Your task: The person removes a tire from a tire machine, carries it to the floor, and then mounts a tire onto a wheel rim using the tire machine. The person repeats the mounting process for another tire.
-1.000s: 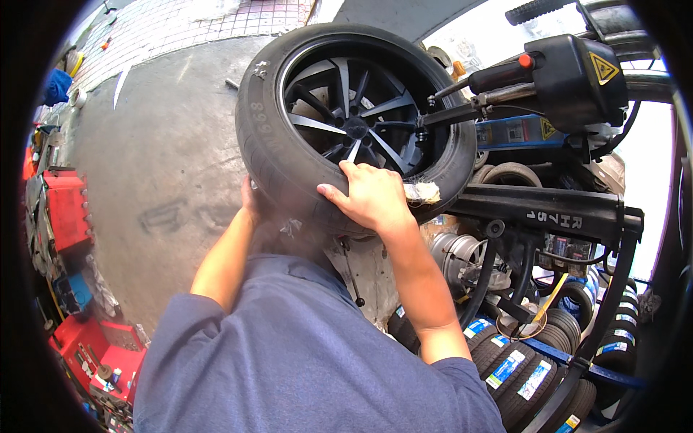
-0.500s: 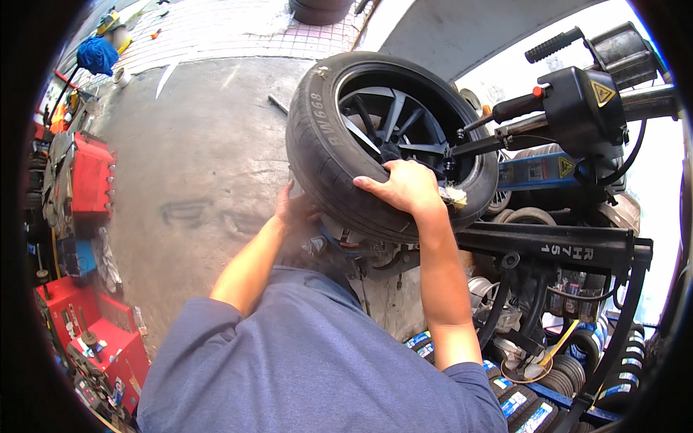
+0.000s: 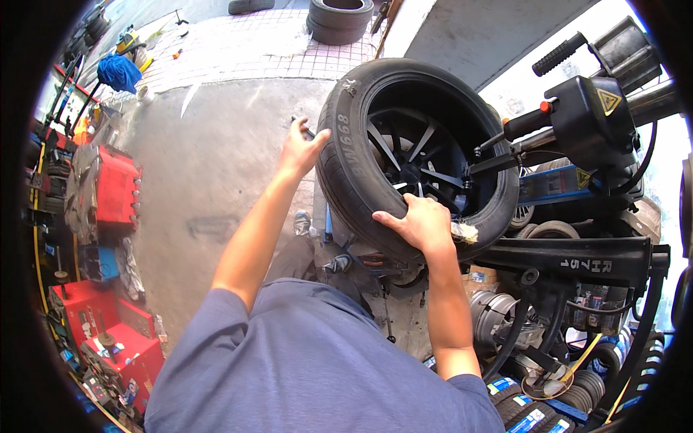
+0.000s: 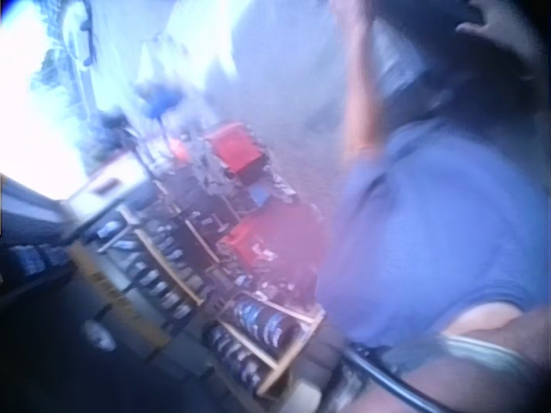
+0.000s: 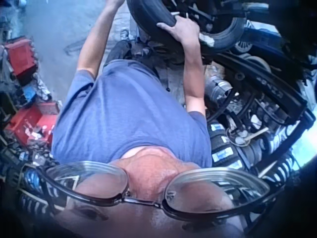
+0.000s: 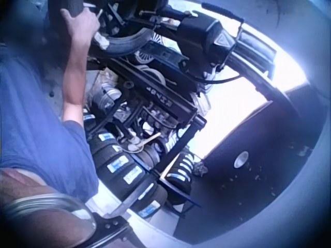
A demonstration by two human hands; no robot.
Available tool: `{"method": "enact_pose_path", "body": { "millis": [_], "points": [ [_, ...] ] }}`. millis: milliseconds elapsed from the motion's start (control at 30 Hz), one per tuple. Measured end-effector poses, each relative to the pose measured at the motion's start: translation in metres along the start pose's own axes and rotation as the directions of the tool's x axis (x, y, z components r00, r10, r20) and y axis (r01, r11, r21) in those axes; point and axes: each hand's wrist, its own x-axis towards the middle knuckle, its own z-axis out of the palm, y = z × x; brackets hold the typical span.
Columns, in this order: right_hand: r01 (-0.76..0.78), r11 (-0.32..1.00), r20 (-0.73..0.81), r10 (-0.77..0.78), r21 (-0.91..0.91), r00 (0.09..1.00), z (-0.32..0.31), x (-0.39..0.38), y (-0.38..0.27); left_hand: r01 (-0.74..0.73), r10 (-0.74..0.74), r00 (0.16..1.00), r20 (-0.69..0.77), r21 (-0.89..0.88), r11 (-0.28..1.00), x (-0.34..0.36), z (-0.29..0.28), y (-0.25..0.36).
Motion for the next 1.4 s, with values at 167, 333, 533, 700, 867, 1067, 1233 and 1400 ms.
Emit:
{"method": "enact_pose_path", "body": {
  "millis": [167,333,533,700,867,1067,1233,1400],
  "points": [
    [0.019,0.999,-0.140,-0.014,0.031,0.990,0.003,0.007,0.002,0.100,-0.131,0.986,0.102,0.263,0.960,0.103,0.053,0.059],
    [-0.062,0.993,-0.189,0.080,0.101,0.979,0.005,0.018,-0.004,0.276,-0.299,0.834,0.464,0.117,0.954,0.171,0.070,0.071],
    [-0.155,0.977,-0.134,0.175,0.148,0.975,-0.012,0.040,-0.014,0.238,0.180,0.734,0.655,-0.496,0.835,0.205,0.069,0.017],
    [-0.281,0.954,-0.050,0.287,0.102,0.957,-0.016,0.052,-0.024,0.770,-0.512,0.463,0.723,-0.043,0.636,0.221,0.075,-0.055],
    [-0.427,0.873,-0.232,0.478,0.237,0.847,0.001,0.051,-0.031,0.938,-0.400,0.348,0.848,-0.318,0.141,0.164,0.101,-0.090],
    [-0.461,0.831,-0.148,0.521,0.310,0.841,-0.045,0.008,0.010,0.844,-0.569,0.529,0.630,-0.320,0.431,0.124,0.087,-0.031],
    [-0.342,0.877,-0.041,0.377,0.338,0.925,-0.073,0.010,0.032,0.764,-0.491,0.523,0.696,-0.129,0.632,0.052,0.056,0.004],
    [-0.299,0.928,-0.120,0.331,0.222,0.936,-0.036,0.027,0.040,0.690,-0.612,0.346,0.711,0.249,0.679,0.031,0.065,-0.018]
  ]
}}
